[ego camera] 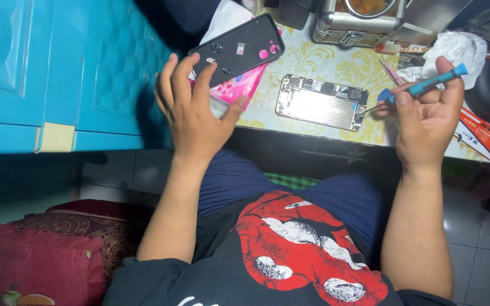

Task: Repairing a smartphone by using a precision screwdriver and tweezers to manipulate internal components on the frame.

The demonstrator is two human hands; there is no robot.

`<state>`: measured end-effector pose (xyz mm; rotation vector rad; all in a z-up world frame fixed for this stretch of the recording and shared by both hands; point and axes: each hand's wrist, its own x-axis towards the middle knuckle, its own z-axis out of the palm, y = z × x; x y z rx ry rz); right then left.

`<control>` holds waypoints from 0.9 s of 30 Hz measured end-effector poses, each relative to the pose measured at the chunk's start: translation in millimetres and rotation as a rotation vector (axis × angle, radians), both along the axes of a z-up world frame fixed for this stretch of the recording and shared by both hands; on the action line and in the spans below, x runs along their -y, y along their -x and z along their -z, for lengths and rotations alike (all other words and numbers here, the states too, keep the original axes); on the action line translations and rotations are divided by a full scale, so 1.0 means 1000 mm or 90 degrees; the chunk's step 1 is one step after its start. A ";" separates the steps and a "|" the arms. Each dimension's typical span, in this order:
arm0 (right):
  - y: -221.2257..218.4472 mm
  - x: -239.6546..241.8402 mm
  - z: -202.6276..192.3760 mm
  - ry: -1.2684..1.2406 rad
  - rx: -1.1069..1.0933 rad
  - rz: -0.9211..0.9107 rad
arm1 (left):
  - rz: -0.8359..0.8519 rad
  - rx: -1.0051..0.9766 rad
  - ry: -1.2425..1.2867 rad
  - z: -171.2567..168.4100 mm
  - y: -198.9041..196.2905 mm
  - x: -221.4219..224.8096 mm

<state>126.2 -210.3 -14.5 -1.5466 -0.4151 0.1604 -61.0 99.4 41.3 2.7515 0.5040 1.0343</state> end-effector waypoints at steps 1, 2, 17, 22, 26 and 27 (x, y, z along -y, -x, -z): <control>-0.002 0.000 0.001 -0.006 -0.014 0.017 | 0.009 -0.038 0.007 0.000 0.004 -0.010; -0.003 0.000 0.003 -0.011 -0.028 0.033 | 0.019 -0.076 0.014 0.001 0.008 -0.019; -0.006 0.004 0.006 -0.045 -0.076 0.063 | 0.056 -0.151 -0.031 0.002 -0.001 -0.034; -0.005 0.005 0.006 -0.063 -0.075 0.065 | 0.072 -0.118 0.023 -0.007 -0.013 -0.040; -0.006 0.006 0.006 -0.085 -0.089 0.059 | 0.076 -0.053 0.052 0.001 -0.030 -0.054; -0.006 0.007 0.007 -0.087 -0.090 0.060 | 0.077 -0.054 0.051 -0.001 -0.032 -0.053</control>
